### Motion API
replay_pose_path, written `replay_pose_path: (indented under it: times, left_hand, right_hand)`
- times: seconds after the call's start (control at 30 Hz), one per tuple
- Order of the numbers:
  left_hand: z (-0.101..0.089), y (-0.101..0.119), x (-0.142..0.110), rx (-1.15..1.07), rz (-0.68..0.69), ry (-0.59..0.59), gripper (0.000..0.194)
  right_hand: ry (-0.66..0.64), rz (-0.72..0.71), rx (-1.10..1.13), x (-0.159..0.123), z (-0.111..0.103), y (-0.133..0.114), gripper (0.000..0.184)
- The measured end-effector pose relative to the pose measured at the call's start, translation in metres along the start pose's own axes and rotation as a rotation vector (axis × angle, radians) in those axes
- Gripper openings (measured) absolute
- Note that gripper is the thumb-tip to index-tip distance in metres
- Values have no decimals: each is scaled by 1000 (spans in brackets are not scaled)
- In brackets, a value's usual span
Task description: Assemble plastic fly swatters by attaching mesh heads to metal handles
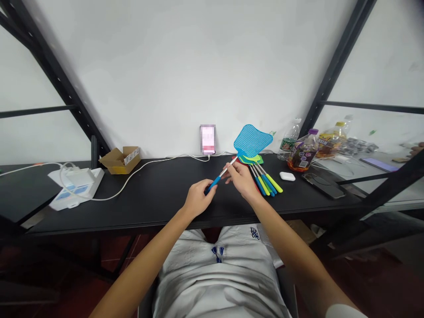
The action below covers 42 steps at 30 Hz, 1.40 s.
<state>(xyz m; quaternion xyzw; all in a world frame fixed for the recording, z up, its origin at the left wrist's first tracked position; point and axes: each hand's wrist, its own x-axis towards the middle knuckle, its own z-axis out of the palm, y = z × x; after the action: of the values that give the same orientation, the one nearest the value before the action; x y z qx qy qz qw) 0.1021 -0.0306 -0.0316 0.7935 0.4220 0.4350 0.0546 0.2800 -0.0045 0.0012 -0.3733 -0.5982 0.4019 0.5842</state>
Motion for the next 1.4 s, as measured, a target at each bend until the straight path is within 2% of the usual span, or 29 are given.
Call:
replay_pose_path:
  times: [0.2, 0.4, 0.53, 0.7, 0.87, 1.03, 1.13, 1.2, 1.3, 1.4]
  left_hand:
    - [-11, -7, 4, 88, -10, -39, 20]
    - [-25, -11, 9, 182, -32, -115, 23]
    - [-34, -28, 12, 255, -74, -171, 25]
    - [-50, -55, 13, 448, -204, -223, 26]
    - [-61, -73, 11, 658, -342, -269, 26]
    - [-60, -67, 12, 676, -357, -261, 29]
    - [-60, -47, 15, 578, -302, -159, 39]
    - [-59, -29, 17, 373, -227, -123, 41]
    - [-56, -4, 17, -2, -192, -195, 41]
    - [-54, 8, 16, -251, -212, -323, 36]
  right_hand:
    - [86, 21, 119, 4, -9, -8, 52]
    - [79, 1, 149, 4, -9, -7, 51]
    - [145, -32, 156, 5, -11, -9, 51]
    - [249, -37, 155, 7, -19, -12, 48]
    - [155, 17, 173, 6, -9, -1, 48]
    - [60, 66, 185, 0, 7, 4, 49]
    - [49, 98, 218, -4, 11, 0, 48]
    - [21, 120, 266, -6, 12, -3, 46]
    - [-66, 154, 343, -9, 15, -5, 42]
    - [-136, 173, 374, -12, 19, -6, 40]
